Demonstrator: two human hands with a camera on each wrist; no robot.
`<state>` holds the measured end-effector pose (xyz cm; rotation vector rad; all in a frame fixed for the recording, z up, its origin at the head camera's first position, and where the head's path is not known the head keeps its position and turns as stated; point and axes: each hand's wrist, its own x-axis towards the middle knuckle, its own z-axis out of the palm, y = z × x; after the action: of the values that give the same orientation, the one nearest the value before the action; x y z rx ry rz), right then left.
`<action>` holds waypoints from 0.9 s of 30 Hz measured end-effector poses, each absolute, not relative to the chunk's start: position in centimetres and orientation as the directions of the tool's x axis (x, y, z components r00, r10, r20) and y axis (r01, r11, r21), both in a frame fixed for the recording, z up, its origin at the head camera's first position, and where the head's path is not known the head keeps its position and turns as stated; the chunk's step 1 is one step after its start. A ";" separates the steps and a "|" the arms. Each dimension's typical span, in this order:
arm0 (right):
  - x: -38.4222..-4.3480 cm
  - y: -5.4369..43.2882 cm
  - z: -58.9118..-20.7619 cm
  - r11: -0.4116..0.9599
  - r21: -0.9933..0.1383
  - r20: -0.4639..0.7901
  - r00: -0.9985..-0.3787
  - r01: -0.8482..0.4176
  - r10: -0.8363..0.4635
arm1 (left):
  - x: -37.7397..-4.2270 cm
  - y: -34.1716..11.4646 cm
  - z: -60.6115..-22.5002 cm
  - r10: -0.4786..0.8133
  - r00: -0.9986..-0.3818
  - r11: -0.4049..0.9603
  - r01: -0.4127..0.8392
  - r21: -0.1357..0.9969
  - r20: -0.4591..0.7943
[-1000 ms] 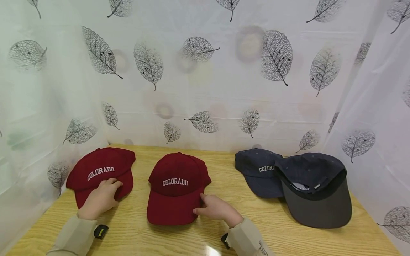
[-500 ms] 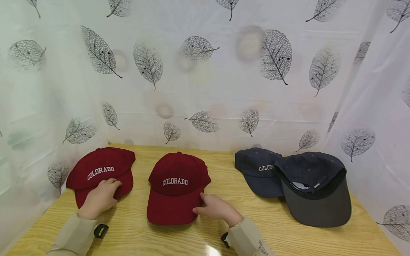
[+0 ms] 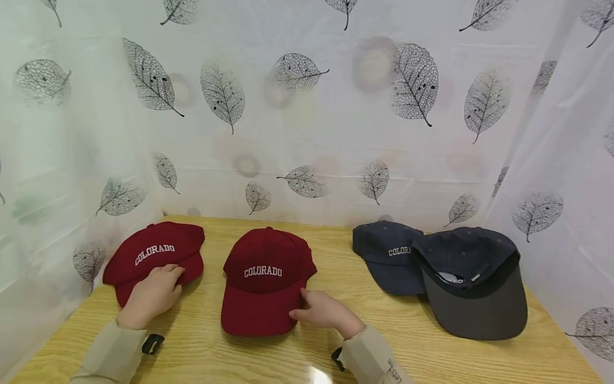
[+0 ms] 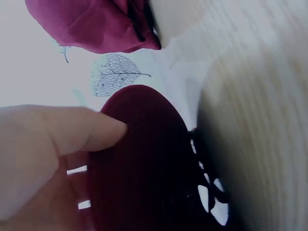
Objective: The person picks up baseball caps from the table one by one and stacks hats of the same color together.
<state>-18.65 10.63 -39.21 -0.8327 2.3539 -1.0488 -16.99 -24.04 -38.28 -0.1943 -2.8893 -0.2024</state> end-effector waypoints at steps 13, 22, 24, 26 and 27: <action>-18.6 10.6 -39.0 0.537 -0.775 -0.152 -0.728 -0.332 -0.669 | -16.7 -23.9 -36.8 0.059 -0.902 0.984 0.123 0.125 0.428; -18.5 10.6 -39.0 0.533 -0.783 -0.157 -0.728 -0.319 -0.667 | -16.5 -24.1 -35.9 0.020 -0.765 0.978 0.148 0.146 0.644; -18.5 10.6 -39.0 0.532 -0.783 -0.154 -0.728 -0.322 -0.668 | -16.4 -24.0 -35.5 0.011 -0.729 0.975 0.160 0.155 0.684; -18.5 10.6 -39.0 0.528 -0.785 -0.151 -0.727 -0.323 -0.670 | -16.2 -23.8 -35.1 0.003 -0.697 0.972 0.172 0.163 0.718; -18.5 10.6 -39.0 0.527 -0.785 -0.150 -0.726 -0.325 -0.671 | -16.1 -23.7 -34.9 0.004 -0.678 0.971 0.180 0.160 0.735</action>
<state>-18.48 10.56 -38.99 -0.8136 2.3315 -1.0677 -16.07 -23.73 -34.89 -0.1281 -2.3021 -0.2789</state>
